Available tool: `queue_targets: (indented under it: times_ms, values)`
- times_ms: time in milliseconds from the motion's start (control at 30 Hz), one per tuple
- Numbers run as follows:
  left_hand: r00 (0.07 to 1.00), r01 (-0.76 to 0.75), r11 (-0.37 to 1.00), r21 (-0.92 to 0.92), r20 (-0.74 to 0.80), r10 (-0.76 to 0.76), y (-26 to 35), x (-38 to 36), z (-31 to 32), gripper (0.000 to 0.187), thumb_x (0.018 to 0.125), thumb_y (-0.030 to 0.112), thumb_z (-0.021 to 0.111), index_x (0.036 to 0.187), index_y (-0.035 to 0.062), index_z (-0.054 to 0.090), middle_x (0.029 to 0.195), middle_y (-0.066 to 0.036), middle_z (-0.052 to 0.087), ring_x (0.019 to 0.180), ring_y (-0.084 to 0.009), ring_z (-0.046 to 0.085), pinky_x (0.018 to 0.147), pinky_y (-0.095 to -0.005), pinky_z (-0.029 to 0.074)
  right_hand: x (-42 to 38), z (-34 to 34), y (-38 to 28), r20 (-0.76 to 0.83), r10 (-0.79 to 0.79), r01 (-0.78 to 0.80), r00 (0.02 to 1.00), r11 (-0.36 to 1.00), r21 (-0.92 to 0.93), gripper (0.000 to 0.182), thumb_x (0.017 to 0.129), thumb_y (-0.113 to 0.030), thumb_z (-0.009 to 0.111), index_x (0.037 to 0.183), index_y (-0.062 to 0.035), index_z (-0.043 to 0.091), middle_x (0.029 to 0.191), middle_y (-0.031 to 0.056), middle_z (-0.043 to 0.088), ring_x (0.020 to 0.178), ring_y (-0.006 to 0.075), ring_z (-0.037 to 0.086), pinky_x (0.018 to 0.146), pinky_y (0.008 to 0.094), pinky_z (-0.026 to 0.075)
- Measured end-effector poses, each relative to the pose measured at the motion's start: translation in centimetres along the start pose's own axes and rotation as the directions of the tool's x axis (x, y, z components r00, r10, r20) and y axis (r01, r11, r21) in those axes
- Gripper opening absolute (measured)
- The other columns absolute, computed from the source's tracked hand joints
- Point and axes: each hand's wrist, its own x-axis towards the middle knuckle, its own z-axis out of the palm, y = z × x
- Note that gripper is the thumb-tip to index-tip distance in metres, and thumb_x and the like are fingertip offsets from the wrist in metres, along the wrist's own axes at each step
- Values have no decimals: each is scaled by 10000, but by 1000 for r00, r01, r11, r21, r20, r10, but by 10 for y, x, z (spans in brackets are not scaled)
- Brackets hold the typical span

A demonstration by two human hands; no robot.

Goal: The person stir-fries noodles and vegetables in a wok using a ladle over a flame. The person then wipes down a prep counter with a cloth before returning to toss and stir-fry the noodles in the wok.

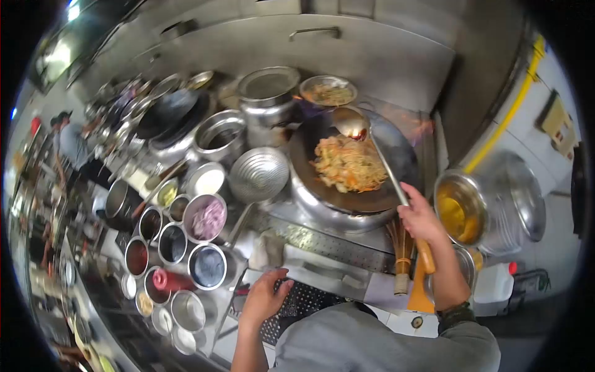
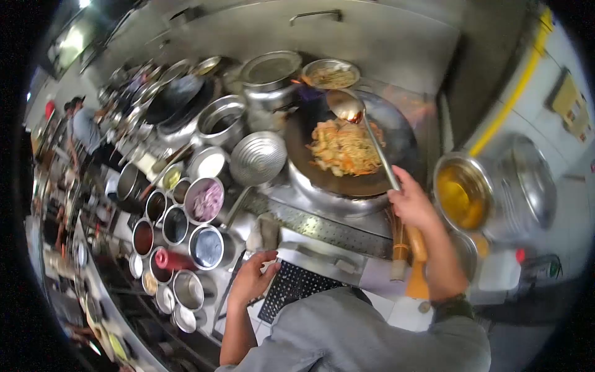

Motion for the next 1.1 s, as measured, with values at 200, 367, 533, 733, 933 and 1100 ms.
queue_targets:
  times_ms: [200, 367, 533, 733, 933, 1100]
  values:
    - [945, -319, 947, 32, -64, 321, 71, 68, -4, 309, 861, 130, 721, 1138, 10, 653, 1096, -189, 656, 1035, -382, 624, 892, -428, 500, 60, -18, 49, -178, -193, 83, 965, 867, -492, 591, 924, -131, 540, 1468, 1, 347, 952, 152, 643, 654, 239, 615, 641, 383, 527]
    - [865, -488, 864, 123, -67, 498, 90, 124, 20, 410, 855, 171, 742, 1220, 33, 616, 1198, -172, 620, 1089, -372, 595, 929, -415, 489, 26, 1, 10, 55, 176, -167, 983, 976, -141, 500, 936, -135, 550, 1405, -41, 404, 784, 66, 557, 592, 136, 545, 504, 325, 453]
    - [775, -612, 765, 201, -40, 631, 80, 169, 61, 317, 867, 203, 725, 1082, -8, 627, 1048, -185, 614, 1013, -385, 568, 887, -450, 460, -38, -36, 50, 1, -264, 201, 964, 732, -651, 661, 946, -141, 608, 1528, -108, 297, 801, 55, 610, 627, 164, 585, 561, 333, 498]
    - [698, -688, 713, 137, -144, 701, 93, 139, 57, 171, 877, 174, 701, 869, 36, 600, 882, -155, 561, 836, -366, 525, 740, -471, 425, -85, -83, -38, 106, 303, -232, 947, 873, -429, 621, 948, -92, 588, 1528, -135, 370, 1222, 98, 634, 1015, 193, 625, 875, 344, 503]
    - [702, -690, 707, 153, -98, 706, 31, 132, 94, 124, 865, 148, 704, 854, 53, 624, 858, -141, 557, 834, -360, 529, 744, -472, 432, -56, -36, 10, -147, -131, -56, 980, 533, -844, 614, 917, -89, 571, 1484, -282, 436, 1263, 198, 617, 1037, 399, 636, 914, 450, 520]
    - [690, -712, 699, 66, -124, 713, 58, 96, 48, 110, 846, 117, 720, 873, 52, 636, 855, -136, 554, 846, -354, 533, 755, -460, 432, -78, -65, 21, -10, -225, 121, 974, 563, -818, 632, 897, -68, 587, 1470, -304, 463, 1237, 204, 627, 1070, 378, 633, 921, 429, 517]
